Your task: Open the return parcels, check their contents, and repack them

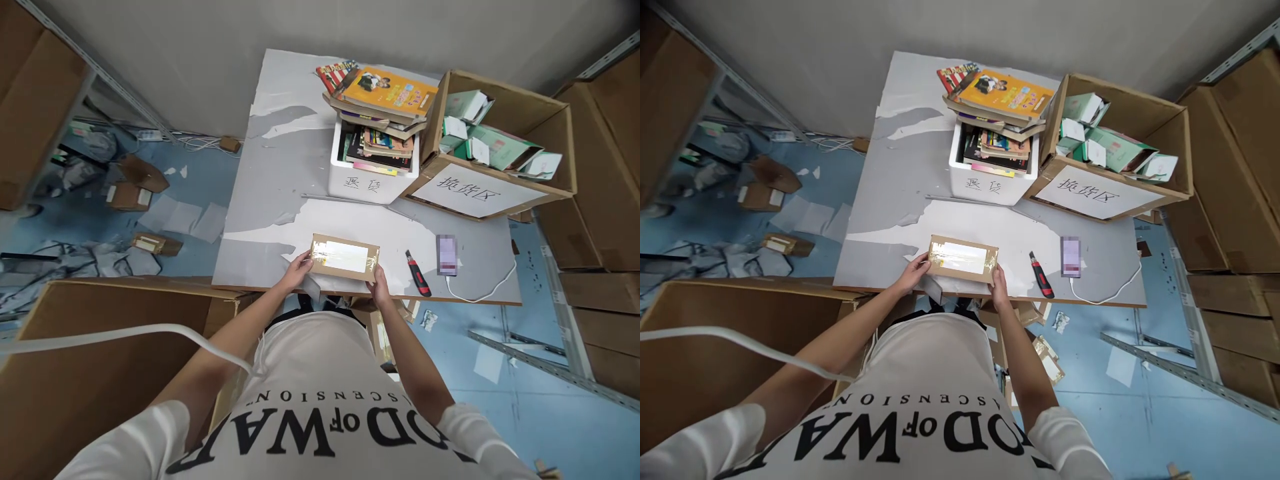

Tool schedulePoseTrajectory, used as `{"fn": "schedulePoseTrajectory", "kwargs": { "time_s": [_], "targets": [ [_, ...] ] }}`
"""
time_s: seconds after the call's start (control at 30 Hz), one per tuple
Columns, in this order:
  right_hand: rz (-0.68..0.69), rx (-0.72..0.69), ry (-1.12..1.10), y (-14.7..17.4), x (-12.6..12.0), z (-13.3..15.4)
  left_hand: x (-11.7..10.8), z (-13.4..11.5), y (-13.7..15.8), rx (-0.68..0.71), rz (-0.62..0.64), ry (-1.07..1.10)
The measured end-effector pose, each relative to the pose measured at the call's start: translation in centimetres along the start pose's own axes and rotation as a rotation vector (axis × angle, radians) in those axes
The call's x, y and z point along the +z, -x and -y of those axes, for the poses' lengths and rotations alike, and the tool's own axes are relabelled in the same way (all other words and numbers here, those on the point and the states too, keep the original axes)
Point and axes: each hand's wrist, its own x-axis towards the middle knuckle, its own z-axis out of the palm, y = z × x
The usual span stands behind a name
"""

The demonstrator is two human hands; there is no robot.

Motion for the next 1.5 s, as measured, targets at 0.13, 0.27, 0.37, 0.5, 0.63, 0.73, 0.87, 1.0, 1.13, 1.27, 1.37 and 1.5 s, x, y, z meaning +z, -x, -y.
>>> {"fn": "schedulePoseTrajectory", "kwargs": {
  "time_s": [0.13,0.27,0.37,0.5,0.63,0.73,0.87,1.0,1.13,1.27,1.37,1.5],
  "targets": [
    [-0.074,0.012,0.028,0.0,-0.8,-2.1,-1.9,0.4,-0.3,-0.058,0.007,-0.093],
    [-0.141,-0.005,0.240,0.2,-2.6,-3.5,-4.6,0.2,-0.6,0.026,0.139,-0.500],
    [-0.100,-0.048,0.321,0.1,-3.5,-3.2,-5.8,-0.4,-1.0,0.105,0.272,-0.699],
    [-0.014,-0.109,0.408,-0.5,-3.5,-1.2,-4.8,-1.4,-1.9,0.162,0.241,-0.643],
    [0.080,-0.205,0.490,-1.3,-2.3,0.7,-2.4,-2.1,-2.3,0.163,0.269,-0.543],
    [0.038,-0.179,0.544,-1.8,-1.3,1.0,-1.0,-2.5,-2.2,0.137,0.222,-0.547],
    [0.018,-0.131,0.566,-1.7,-0.6,1.1,-0.6,-3.0,-2.0,0.148,0.209,-0.662],
    [0.055,-0.184,0.556,-0.8,-0.5,2.0,-1.1,-3.9,-1.6,0.152,0.257,-0.728],
    [0.121,-0.228,0.560,0.1,-0.7,3.5,-1.7,-5.1,-1.1,0.159,0.268,-0.747],
    [0.202,-0.263,0.574,0.5,-1.2,5.0,-1.9,-6.4,-0.6,0.160,0.270,-0.664],
    [0.275,-0.270,0.518,0.7,-1.4,5.7,-1.9,-7.0,-0.2,0.141,0.288,-0.567],
    [0.264,-0.255,0.371,0.7,-0.9,5.9,-1.5,-6.8,0.1,0.129,0.254,-0.488]
  ]
}}
